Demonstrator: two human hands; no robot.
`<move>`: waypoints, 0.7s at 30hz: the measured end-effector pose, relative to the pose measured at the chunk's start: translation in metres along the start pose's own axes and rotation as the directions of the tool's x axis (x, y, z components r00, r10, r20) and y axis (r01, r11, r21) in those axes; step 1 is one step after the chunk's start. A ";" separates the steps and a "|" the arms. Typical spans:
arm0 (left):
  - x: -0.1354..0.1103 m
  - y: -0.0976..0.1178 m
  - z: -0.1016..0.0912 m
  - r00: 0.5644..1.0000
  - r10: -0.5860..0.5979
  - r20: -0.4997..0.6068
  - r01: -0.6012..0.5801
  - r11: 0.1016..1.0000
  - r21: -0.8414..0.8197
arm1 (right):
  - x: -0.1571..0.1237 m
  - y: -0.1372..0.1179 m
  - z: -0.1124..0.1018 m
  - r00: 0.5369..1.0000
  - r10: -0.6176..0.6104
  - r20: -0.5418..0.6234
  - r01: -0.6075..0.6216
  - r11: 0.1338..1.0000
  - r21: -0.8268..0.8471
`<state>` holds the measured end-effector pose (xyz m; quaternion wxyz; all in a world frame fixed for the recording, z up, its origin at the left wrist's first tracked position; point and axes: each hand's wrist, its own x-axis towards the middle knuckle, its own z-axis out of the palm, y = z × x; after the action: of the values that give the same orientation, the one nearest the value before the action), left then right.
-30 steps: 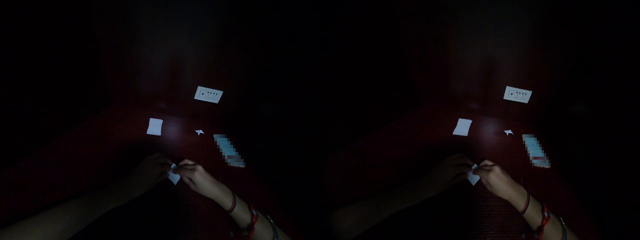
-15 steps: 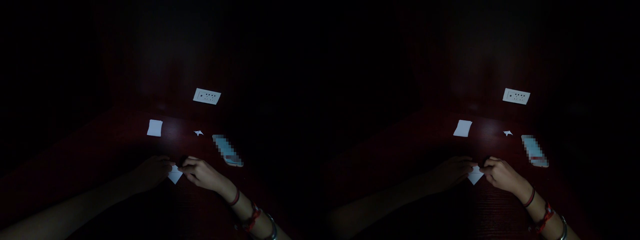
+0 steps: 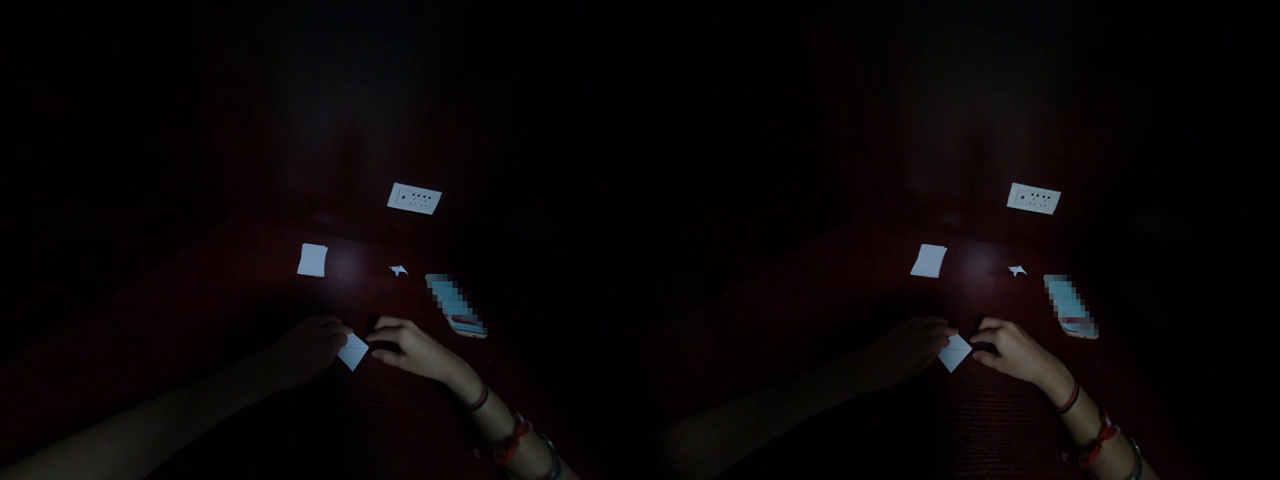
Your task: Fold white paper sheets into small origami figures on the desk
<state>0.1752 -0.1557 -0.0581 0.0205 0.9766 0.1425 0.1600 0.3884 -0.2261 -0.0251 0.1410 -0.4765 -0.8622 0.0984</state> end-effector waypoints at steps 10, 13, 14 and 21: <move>0.000 -0.005 0.011 1.000 -0.006 -0.006 0.006 1.000 -0.005 | 0.007 -0.003 0.020 0.993 0.076 -0.091 -0.066 0.992 0.107; 0.001 -0.003 0.010 1.000 -0.010 0.000 0.010 1.000 0.001 | 0.006 -0.006 0.019 0.993 0.063 -0.095 -0.062 0.998 0.016; 0.001 -0.003 0.010 1.000 -0.015 0.001 0.015 1.000 0.006 | 0.006 -0.008 0.018 0.995 0.045 -0.091 -0.049 0.998 -0.037; -0.003 -0.004 0.009 0.999 0.026 0.048 -0.027 0.999 0.019 | 0.005 -0.012 0.011 1.000 0.015 -0.027 -0.020 0.982 -0.186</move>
<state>0.1739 -0.1525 -0.0677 0.0123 0.9820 0.1307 0.1356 0.3728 -0.2284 -0.0317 0.1062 -0.4963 -0.8615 0.0126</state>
